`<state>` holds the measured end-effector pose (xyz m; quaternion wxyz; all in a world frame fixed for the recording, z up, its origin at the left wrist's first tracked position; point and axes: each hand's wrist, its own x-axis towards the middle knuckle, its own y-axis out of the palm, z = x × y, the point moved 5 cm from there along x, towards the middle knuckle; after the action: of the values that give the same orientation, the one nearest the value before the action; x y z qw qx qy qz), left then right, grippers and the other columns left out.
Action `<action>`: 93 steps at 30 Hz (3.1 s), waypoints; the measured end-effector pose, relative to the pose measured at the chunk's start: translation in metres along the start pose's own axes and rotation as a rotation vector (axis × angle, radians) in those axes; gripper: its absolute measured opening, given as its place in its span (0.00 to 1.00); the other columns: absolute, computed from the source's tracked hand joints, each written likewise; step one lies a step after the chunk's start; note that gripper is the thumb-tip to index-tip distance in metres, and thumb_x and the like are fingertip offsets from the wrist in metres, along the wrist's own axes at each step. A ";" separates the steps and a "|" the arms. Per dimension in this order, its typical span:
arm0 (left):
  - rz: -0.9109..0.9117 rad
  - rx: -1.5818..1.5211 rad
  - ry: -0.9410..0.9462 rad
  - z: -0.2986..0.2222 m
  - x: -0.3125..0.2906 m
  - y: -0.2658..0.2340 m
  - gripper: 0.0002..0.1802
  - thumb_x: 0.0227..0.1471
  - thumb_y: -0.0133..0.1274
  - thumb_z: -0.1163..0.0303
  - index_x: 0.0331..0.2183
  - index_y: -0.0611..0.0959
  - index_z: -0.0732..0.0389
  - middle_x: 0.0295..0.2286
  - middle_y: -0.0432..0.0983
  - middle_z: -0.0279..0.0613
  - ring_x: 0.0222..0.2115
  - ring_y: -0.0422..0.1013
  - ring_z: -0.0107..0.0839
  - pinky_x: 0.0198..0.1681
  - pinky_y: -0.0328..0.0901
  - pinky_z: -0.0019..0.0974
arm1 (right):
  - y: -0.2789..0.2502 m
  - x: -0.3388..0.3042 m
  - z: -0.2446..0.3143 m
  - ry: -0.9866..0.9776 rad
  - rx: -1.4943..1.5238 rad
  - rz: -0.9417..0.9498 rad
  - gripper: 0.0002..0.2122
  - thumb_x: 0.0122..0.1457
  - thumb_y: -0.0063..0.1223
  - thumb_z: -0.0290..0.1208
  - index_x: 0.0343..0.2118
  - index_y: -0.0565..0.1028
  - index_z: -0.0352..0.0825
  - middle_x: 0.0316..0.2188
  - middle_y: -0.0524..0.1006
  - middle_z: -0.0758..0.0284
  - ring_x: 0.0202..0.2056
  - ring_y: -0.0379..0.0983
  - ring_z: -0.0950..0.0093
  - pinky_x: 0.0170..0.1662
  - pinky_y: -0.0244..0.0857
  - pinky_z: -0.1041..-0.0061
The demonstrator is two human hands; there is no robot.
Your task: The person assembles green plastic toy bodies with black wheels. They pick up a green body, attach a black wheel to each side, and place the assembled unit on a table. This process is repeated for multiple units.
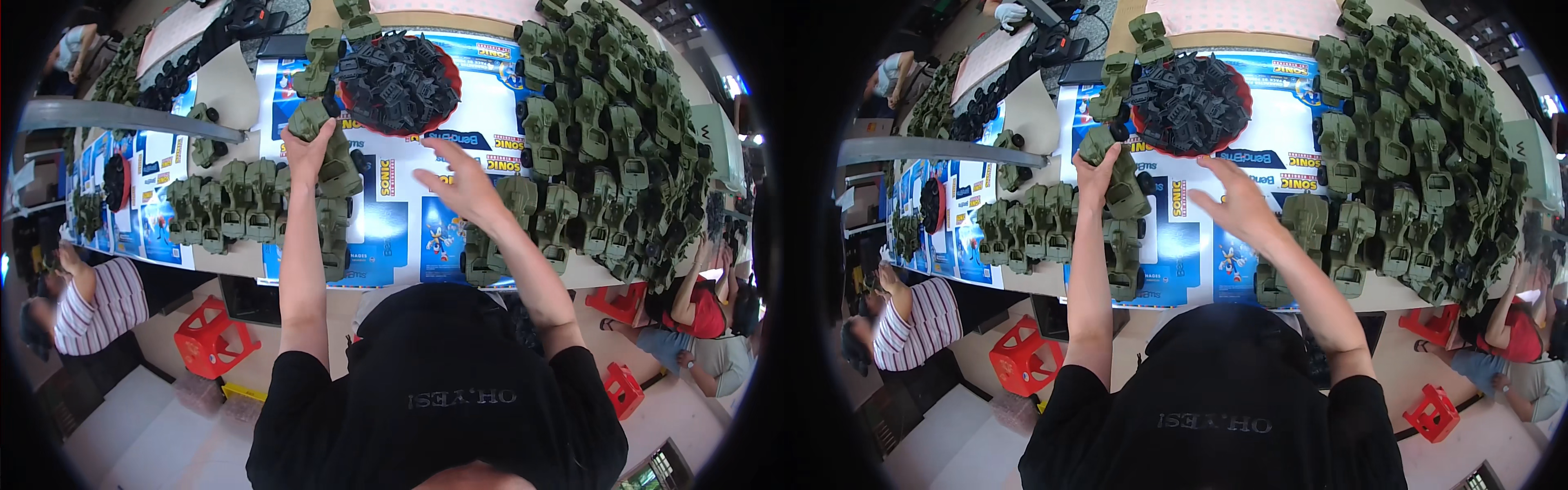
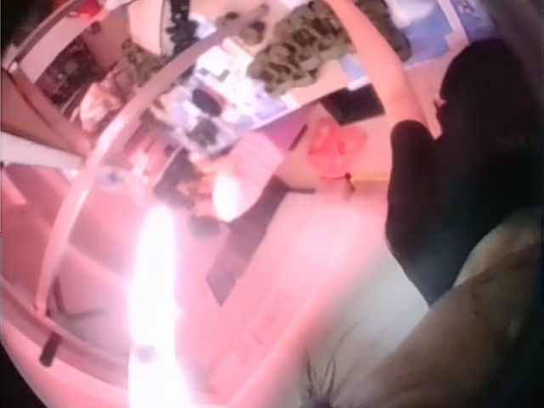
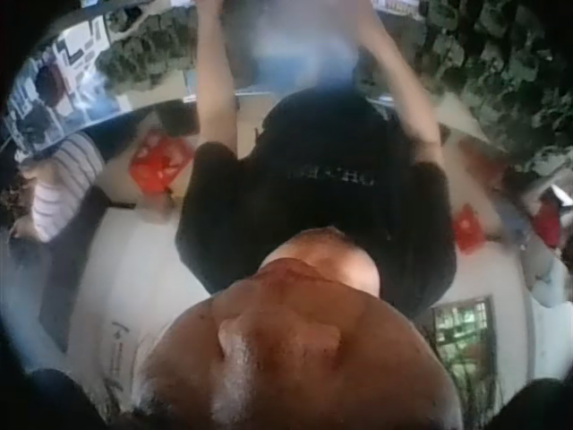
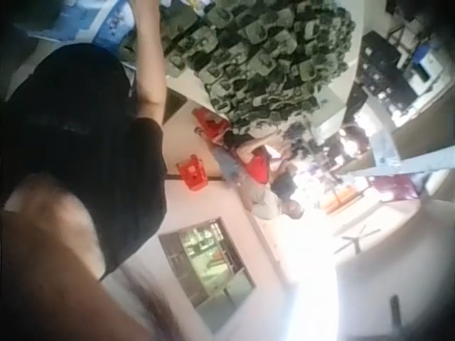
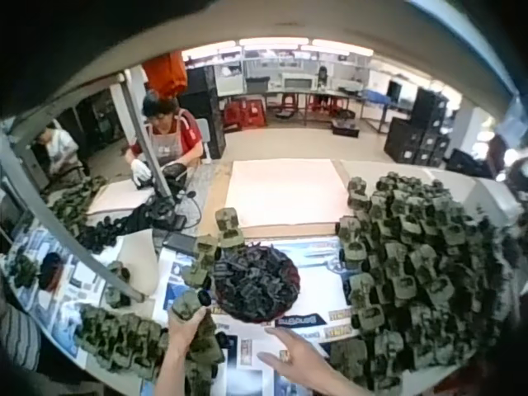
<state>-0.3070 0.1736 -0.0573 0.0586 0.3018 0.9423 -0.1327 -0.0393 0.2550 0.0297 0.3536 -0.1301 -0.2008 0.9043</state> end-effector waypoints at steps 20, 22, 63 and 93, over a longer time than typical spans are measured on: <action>0.529 -0.349 -0.152 -0.046 -0.184 0.027 0.40 0.46 0.60 0.60 0.55 0.60 0.61 0.46 0.67 0.41 0.45 0.66 0.32 0.46 0.63 0.36 | 0.053 -0.120 -0.012 0.202 0.824 0.091 0.44 0.43 0.65 0.29 0.59 0.47 0.30 0.52 0.59 0.58 0.48 0.65 0.71 0.44 0.67 0.74; 0.504 -0.250 -0.064 -0.051 -0.193 0.028 0.47 0.40 0.66 0.61 0.56 0.58 0.62 0.45 0.67 0.44 0.47 0.66 0.35 0.46 0.64 0.38 | 0.070 -0.124 -0.009 0.093 0.526 -0.017 0.41 0.42 0.67 0.31 0.56 0.50 0.29 0.50 0.59 0.57 0.49 0.62 0.67 0.44 0.66 0.73; 1.020 0.225 0.035 -0.065 -0.234 0.035 0.49 0.24 0.72 0.52 0.46 0.67 0.67 0.39 0.73 0.47 0.42 0.70 0.38 0.47 0.61 0.35 | -0.052 -0.116 -0.009 -0.153 0.403 -0.180 0.09 0.47 0.53 0.15 0.32 0.70 0.32 0.35 0.74 0.67 0.37 0.71 0.79 0.41 0.66 0.81; 1.270 0.511 0.003 -0.107 -0.255 0.023 0.50 0.34 0.61 0.39 0.42 0.67 0.75 0.34 0.73 0.60 0.39 0.72 0.48 0.43 0.64 0.40 | -0.004 -0.118 0.005 0.311 0.767 -0.086 0.29 0.63 0.26 0.55 0.27 0.72 0.32 0.20 0.71 0.72 0.22 0.63 0.84 0.28 0.58 0.85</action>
<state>-0.0898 0.0815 0.0889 0.0508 0.8005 0.5219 -0.2903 0.0458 0.1744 0.0472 0.4401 -0.1156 0.2010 0.8675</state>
